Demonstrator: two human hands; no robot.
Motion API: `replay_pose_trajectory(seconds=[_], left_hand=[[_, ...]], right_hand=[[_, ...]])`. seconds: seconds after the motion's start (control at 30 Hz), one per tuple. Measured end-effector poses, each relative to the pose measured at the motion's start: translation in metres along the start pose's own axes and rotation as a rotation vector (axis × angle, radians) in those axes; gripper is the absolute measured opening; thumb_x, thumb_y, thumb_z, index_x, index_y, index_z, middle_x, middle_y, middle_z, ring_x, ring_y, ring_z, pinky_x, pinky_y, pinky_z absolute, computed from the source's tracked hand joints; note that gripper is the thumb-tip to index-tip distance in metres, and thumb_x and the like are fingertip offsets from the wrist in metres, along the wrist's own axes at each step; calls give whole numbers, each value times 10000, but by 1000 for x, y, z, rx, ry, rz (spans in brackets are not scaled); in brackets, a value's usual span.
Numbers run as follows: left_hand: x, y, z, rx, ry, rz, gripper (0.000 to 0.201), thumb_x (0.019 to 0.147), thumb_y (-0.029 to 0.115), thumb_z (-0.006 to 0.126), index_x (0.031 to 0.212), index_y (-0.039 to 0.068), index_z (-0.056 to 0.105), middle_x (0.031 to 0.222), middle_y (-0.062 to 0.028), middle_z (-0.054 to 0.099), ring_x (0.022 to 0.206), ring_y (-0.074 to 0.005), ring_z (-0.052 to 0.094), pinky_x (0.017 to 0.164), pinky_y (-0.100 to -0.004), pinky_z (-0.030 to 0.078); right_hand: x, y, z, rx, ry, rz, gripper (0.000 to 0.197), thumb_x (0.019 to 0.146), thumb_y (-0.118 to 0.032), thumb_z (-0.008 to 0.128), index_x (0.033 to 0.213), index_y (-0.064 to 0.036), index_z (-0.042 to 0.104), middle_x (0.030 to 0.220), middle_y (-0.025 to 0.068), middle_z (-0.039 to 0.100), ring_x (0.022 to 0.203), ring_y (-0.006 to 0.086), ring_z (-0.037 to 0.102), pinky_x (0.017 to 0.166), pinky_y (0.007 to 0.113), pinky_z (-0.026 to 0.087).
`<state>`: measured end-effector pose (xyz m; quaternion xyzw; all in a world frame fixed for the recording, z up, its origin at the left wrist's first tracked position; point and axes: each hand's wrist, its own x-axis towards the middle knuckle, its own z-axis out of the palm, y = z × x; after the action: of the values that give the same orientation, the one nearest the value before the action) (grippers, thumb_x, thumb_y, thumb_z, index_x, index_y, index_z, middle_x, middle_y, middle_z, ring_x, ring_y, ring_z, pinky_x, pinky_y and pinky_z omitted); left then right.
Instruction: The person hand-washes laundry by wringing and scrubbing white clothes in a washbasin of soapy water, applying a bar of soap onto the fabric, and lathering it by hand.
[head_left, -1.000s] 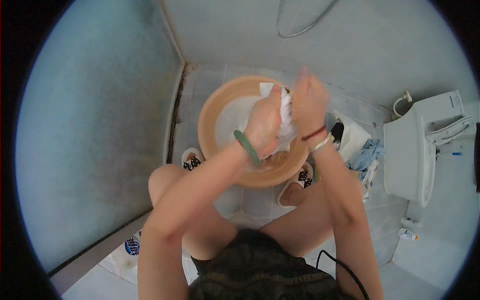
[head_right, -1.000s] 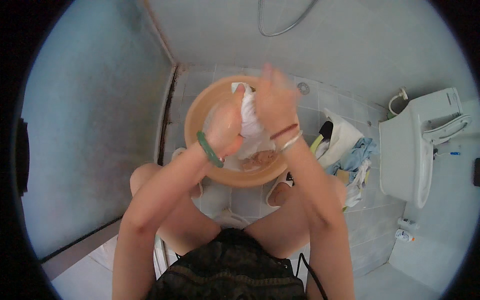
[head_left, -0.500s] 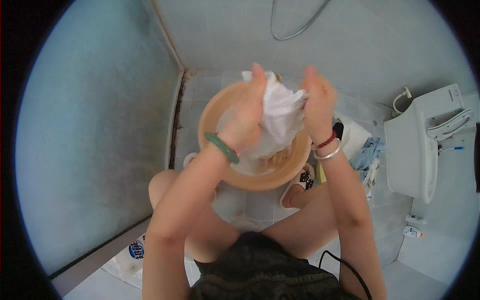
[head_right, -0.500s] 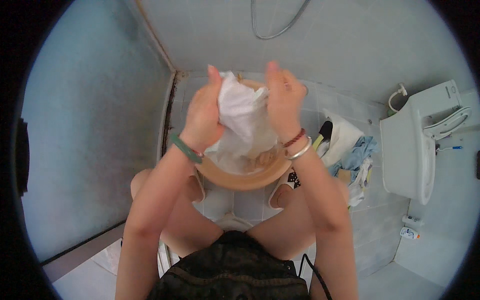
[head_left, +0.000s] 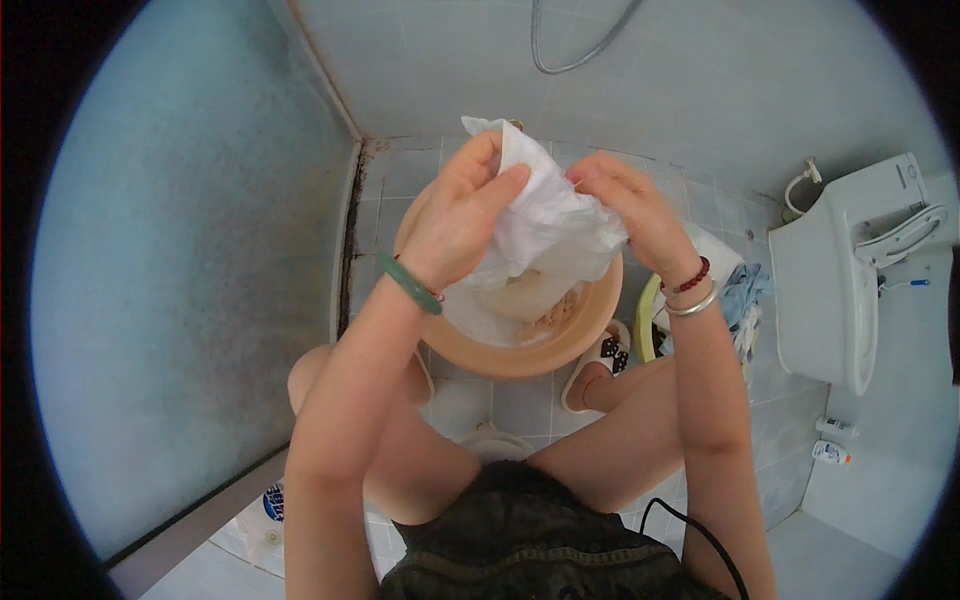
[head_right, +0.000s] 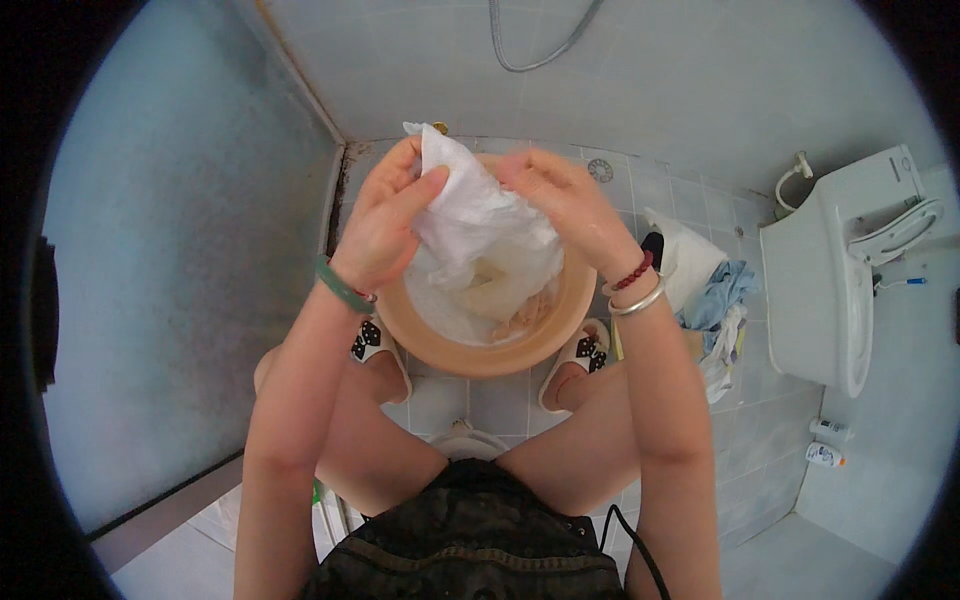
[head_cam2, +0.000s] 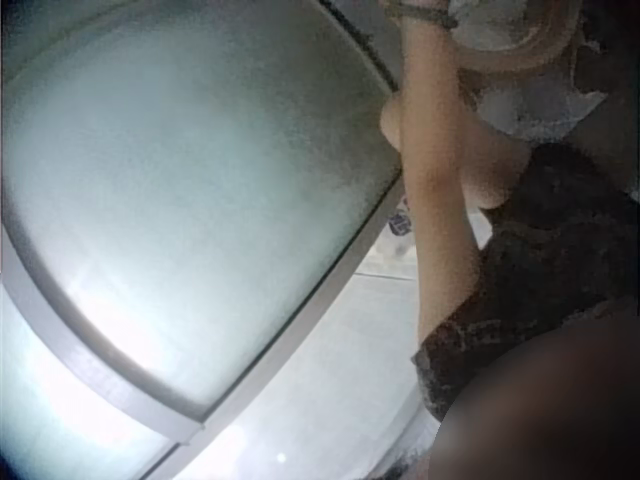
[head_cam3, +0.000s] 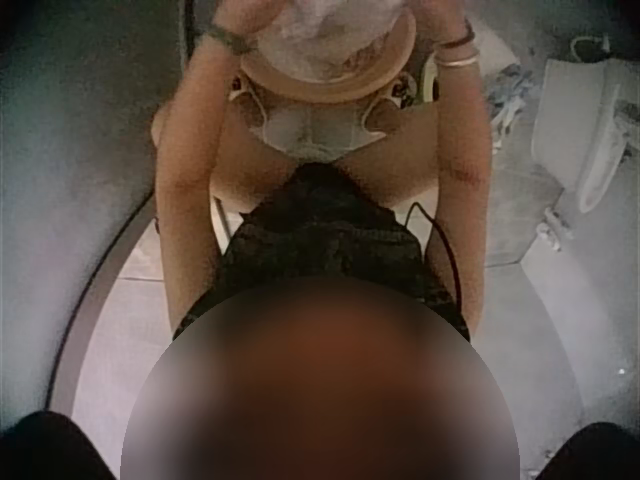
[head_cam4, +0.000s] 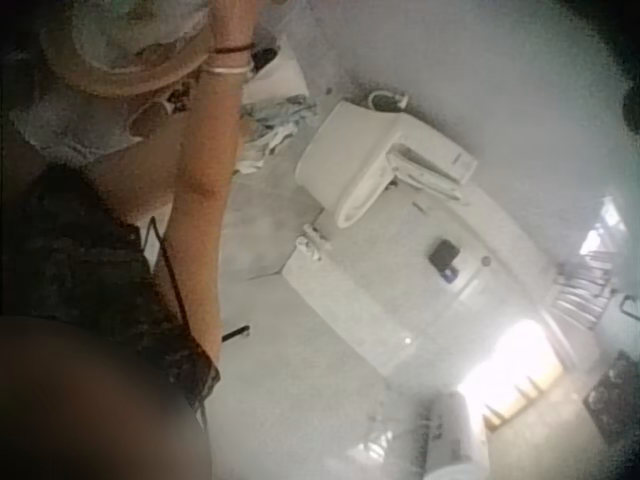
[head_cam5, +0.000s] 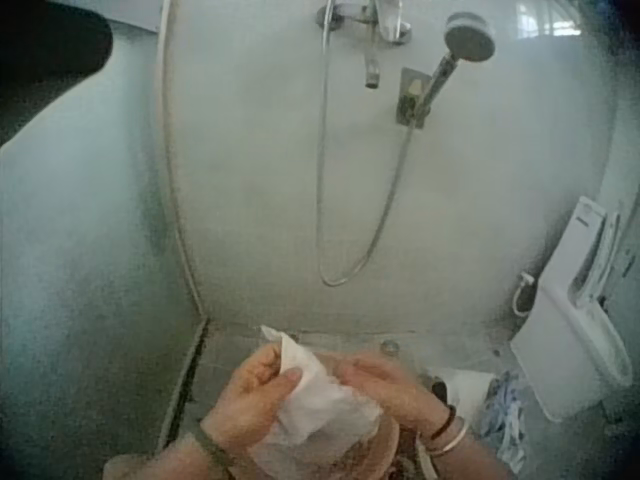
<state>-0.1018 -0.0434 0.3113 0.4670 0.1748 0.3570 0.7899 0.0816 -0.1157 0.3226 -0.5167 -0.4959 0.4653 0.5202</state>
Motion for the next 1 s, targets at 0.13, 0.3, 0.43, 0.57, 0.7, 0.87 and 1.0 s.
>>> replay_pose_trajectory(seconds=[0.13,0.3,0.43,0.57,0.7,0.87,1.0], left_hand=[[-3,1,-2,0,-80,-44,243,887,59,479,1123,-1,472,1037,-54,566,927,-122,542,829,-271,439],[-3,6,-5,55,-201,-137,256,864,60,495,1112,2,503,1012,-48,580,924,-117,544,830,-271,434],[-2,13,-8,203,-397,-226,259,842,64,507,1090,-1,546,988,-38,595,917,-105,543,836,-268,424],[-6,10,2,260,-458,-241,269,830,71,511,1086,-1,554,979,-29,599,918,-95,540,829,-258,416],[-6,6,0,349,-254,-199,237,849,168,513,973,-18,592,855,1,570,802,-68,498,731,-228,390],[0,-12,5,510,201,-180,372,921,293,411,851,-17,606,720,-34,550,682,-114,475,630,-287,394],[8,-21,3,670,342,9,457,933,344,399,723,-37,540,595,-77,500,584,-170,462,565,-339,385]], right_hand=[[-6,-3,8,7,-139,265,265,886,-278,560,997,-39,592,954,12,574,892,78,508,784,236,404],[-6,12,-7,84,-360,344,291,891,-269,556,1057,-31,573,1093,72,571,1030,121,501,855,269,396],[0,-1,-7,129,-23,-61,346,914,-370,486,975,-41,578,1116,87,577,1101,152,480,873,280,390],[7,22,0,-220,-113,-398,355,936,-341,441,922,-37,624,911,13,614,878,109,532,761,274,410],[2,12,10,-343,74,56,441,921,-398,458,827,-1,624,735,35,596,719,107,514,672,282,421],[11,3,30,-226,190,-155,492,861,-429,557,683,27,604,531,69,474,555,92,398,518,290,379],[14,1,33,-479,187,-332,410,837,-364,602,696,20,623,538,93,510,510,133,394,504,290,368]])
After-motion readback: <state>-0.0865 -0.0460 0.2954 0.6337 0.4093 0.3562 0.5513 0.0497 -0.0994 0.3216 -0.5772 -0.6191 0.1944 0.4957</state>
